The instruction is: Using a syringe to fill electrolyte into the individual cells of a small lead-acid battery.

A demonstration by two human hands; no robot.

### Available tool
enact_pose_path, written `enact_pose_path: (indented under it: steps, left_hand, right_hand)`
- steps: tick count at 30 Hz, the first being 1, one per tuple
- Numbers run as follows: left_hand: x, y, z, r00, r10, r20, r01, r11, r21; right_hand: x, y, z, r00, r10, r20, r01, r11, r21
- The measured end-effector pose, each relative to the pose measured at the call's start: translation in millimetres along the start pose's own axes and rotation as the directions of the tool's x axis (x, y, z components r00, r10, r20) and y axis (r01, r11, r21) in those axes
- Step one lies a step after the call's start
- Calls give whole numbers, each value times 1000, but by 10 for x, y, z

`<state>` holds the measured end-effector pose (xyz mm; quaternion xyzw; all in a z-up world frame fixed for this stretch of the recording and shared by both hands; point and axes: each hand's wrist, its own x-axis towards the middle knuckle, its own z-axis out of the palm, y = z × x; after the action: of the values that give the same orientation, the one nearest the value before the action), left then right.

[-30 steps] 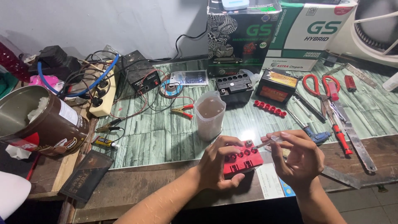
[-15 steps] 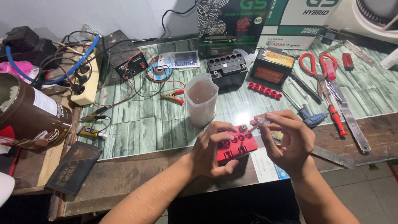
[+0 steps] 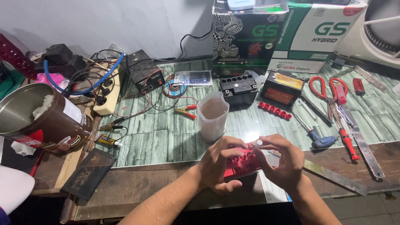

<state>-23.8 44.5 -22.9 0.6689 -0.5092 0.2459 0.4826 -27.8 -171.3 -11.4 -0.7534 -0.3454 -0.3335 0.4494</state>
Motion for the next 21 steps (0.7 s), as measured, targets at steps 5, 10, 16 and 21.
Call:
enact_pose_path:
  steps: [5,10,16,21]
  left_hand:
    - [174,88,-102,1000,-8,-8,8,996,86]
    - [718,282,-299,996,-63,60,45,965,257]
    - [1403,493,-419,693,-502,518,244,839,487]
    - [1401,426,-300,679,-504,534,160,811,562]
  right_hand:
    - [-65,94,90,999,-30,-23,32,994,102]
    - [-404,347,215,987,0,-162,0,1000,-1]
    - [-415,427,240,983,-114,-145,117,993,10]
    - [-452,464,183,977,-121,-174,101,987,-122]
